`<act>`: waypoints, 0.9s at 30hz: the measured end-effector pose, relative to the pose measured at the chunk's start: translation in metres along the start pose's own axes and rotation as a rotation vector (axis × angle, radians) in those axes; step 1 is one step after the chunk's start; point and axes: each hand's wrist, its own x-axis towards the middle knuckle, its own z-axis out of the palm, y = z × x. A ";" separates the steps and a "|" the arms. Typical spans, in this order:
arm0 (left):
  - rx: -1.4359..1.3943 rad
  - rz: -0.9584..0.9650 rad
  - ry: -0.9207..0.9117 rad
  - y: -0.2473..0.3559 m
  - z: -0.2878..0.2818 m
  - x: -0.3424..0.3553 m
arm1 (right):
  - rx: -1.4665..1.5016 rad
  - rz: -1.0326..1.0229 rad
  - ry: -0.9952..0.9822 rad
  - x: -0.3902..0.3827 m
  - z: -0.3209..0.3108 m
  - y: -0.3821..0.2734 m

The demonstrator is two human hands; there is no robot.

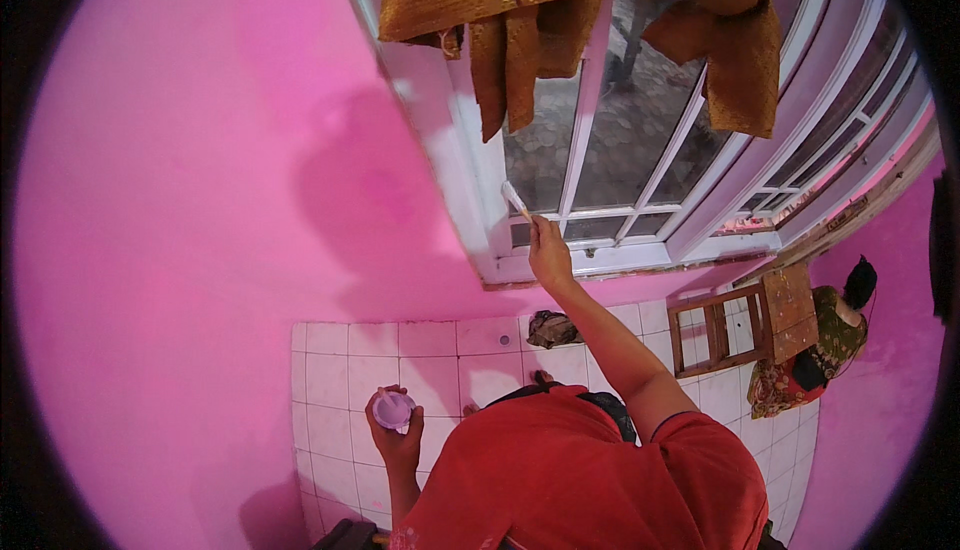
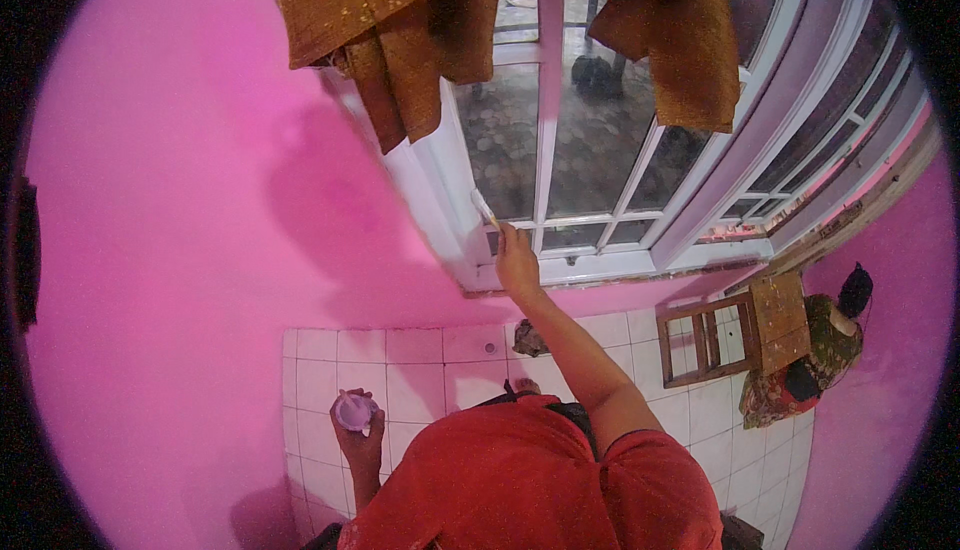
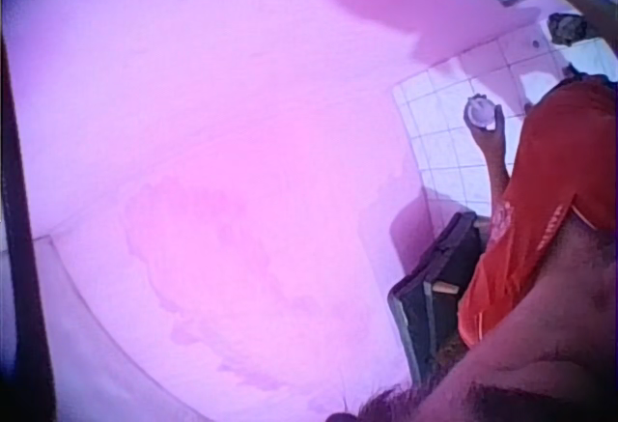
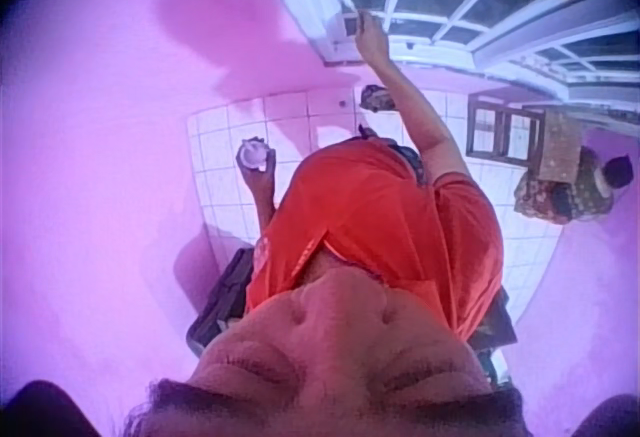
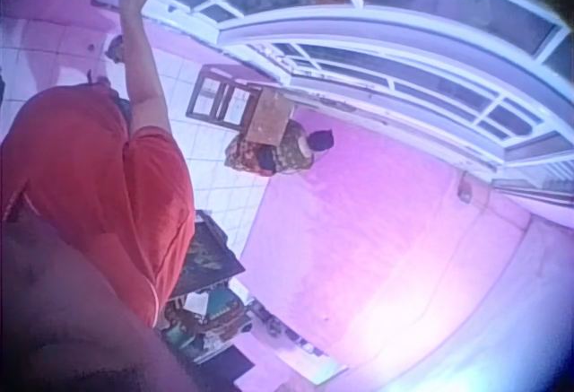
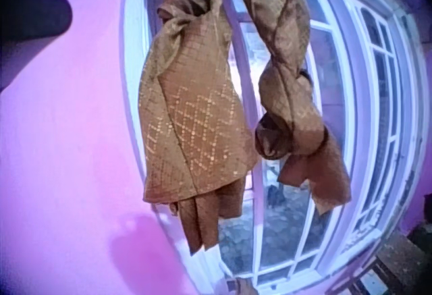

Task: The person paints a white wooden door frame using a paint brush and white paint from a small container.

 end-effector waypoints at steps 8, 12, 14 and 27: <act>0.006 0.007 -0.022 0.001 0.013 0.003 | 0.082 -0.093 0.072 0.010 -0.014 -0.015; -0.026 -0.025 -0.032 0.004 0.018 0.005 | 0.057 -0.089 0.048 0.011 -0.007 -0.007; -0.026 -0.038 -0.035 0.003 0.018 0.007 | -0.077 0.028 -0.075 0.006 -0.001 0.001; 0.026 -0.018 -0.080 0.002 0.017 0.017 | -0.031 0.041 -0.080 -0.014 0.008 0.007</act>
